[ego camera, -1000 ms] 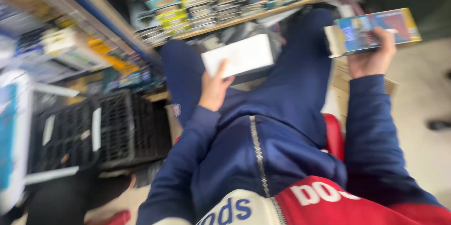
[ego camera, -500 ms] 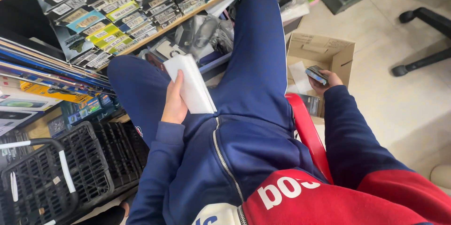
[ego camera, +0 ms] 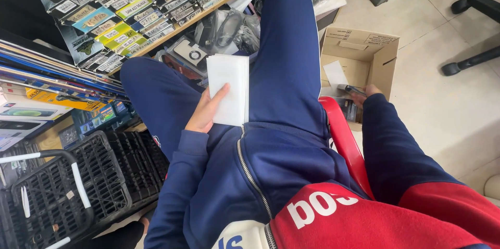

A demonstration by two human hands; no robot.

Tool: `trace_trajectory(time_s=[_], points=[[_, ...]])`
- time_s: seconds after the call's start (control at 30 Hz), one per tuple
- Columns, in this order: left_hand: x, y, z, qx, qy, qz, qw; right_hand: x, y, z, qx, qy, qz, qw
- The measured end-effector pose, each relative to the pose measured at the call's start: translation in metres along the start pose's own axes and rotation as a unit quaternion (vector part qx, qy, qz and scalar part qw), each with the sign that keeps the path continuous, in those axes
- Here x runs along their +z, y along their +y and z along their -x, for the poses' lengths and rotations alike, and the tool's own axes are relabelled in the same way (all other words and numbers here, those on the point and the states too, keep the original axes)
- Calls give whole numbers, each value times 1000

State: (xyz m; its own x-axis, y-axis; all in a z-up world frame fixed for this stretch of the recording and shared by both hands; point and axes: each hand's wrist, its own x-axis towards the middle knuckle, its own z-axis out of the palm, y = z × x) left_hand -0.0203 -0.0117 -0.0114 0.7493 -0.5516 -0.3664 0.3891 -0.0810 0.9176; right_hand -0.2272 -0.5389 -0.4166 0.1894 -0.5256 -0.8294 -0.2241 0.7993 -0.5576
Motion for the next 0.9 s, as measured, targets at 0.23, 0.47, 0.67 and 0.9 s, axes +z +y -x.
trace_trajectory(time_s=[0.23, 0.47, 0.67, 0.9], points=[[7, -8, -7, 30, 51, 70, 996, 106, -105, -4, -325, -11, 18, 945], [-9, -2, -11, 103, 192, 150, 964, 297, -72, 426, -547, -385, 215, 712], [-3, 12, 9, 164, 200, -17, 966, 344, 30, 441, -491, -478, 232, 691], [-6, 3, 2, 159, 201, -39, 966, 338, 11, 428, -489, -450, 226, 712]])
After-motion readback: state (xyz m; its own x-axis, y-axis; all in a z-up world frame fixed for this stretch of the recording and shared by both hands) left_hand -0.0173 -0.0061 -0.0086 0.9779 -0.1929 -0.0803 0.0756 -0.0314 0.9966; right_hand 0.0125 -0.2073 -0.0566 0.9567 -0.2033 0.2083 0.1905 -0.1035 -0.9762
